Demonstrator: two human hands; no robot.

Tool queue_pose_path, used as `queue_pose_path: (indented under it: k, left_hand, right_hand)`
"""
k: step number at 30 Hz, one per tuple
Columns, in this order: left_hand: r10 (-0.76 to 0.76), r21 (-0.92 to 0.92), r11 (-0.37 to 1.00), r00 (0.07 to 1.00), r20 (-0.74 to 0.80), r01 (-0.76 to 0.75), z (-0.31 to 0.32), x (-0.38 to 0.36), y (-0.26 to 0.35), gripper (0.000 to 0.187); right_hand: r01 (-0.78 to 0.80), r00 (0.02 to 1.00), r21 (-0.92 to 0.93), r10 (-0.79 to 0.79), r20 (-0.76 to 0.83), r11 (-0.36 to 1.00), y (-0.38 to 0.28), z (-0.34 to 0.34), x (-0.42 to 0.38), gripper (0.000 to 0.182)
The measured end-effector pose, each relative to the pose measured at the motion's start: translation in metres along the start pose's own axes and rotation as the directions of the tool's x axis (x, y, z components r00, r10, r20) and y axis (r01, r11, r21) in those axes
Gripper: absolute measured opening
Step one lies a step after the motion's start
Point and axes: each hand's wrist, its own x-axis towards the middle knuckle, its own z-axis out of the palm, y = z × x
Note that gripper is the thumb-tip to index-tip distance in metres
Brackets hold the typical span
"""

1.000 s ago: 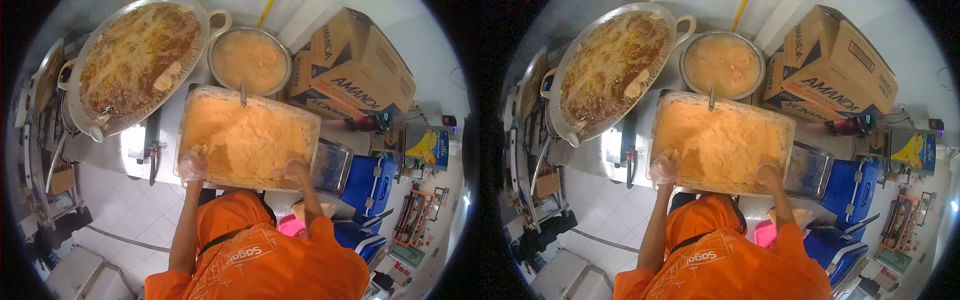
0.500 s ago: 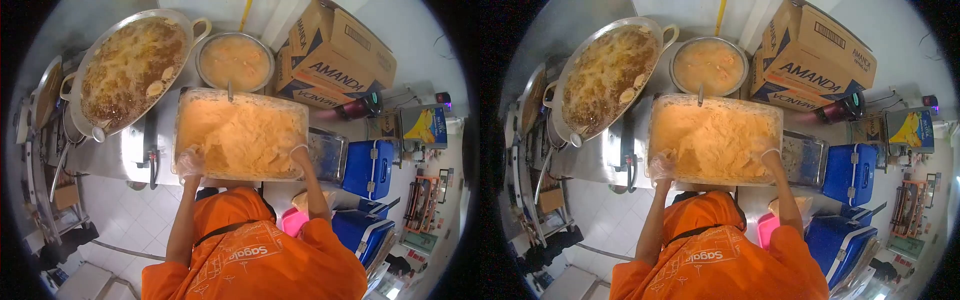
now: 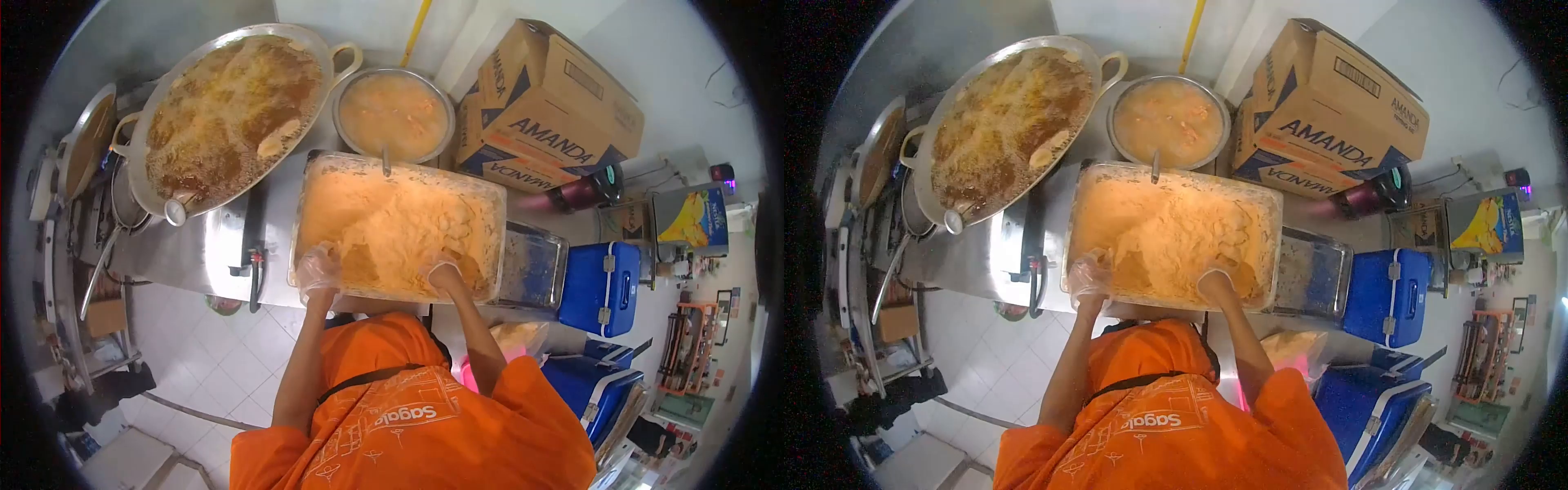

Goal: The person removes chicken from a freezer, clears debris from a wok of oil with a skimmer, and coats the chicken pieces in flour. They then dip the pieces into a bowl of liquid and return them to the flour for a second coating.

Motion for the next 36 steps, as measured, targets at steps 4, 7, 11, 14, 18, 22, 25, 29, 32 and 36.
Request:
queue_pose_path:
  k: [4,7,11,14,18,22,25,29,32,36]
  left_hand:
    - [0.064,0.025,0.998,0.995,-0.082,-0.062,0.009,-0.003,-0.008,0.026]
    - [0.103,-0.005,0.995,0.987,-0.125,-0.104,0.018,0.001,-0.014,0.025]
    - [0.01,0.004,1.0,0.999,-0.049,-0.01,0.013,0.003,-0.009,0.023]
    - [0.043,0.024,0.999,0.996,-0.074,-0.041,0.009,0.001,-0.009,0.023]
    - [0.076,-0.029,0.996,0.987,-0.145,-0.081,0.011,-0.004,-0.013,0.021]
    - [0.091,-0.003,0.996,0.993,-0.081,-0.092,0.025,0.002,-0.024,0.029]
    - [0.123,0.009,0.992,0.984,-0.125,-0.123,0.007,-0.007,-0.013,0.023]
    - [0.017,0.001,1.0,0.999,-0.033,-0.017,0.006,-0.001,-0.008,0.023]
    - [0.134,-0.074,0.985,0.965,-0.227,-0.154,0.032,-0.001,-0.03,0.02]
    - [0.091,-0.109,0.988,0.983,-0.161,-0.109,0.03,0.005,-0.024,0.018]
  right_hand:
    - [-0.037,0.956,-0.026,0.043,0.291,0.999,-0.079,-0.023,-0.016,0.027]
    - [-0.027,0.999,0.075,0.029,-0.025,0.997,-0.111,-0.014,0.004,0.032]
    - [0.089,0.799,0.256,0.084,-0.595,0.963,-0.142,-0.006,0.028,0.042]
    - [0.02,0.885,0.234,0.091,-0.456,0.972,-0.153,-0.027,0.044,0.046]
    - [0.09,0.94,0.007,-0.082,-0.332,0.996,-0.148,-0.01,0.068,0.052]
    - [0.359,0.922,-0.167,-0.377,-0.086,0.918,-0.183,0.001,0.035,0.038]
    - [0.585,0.788,-0.189,-0.608,-0.101,0.789,-0.168,0.016,0.026,0.032]
    - [0.192,0.967,0.287,-0.23,0.106,0.939,-0.111,-0.007,0.032,0.036]
    - [-0.161,0.987,0.623,0.117,0.111,0.765,-0.099,-0.057,0.015,0.044]
    - [-0.072,0.983,0.902,0.183,-0.009,0.426,-0.122,-0.093,0.008,0.042]
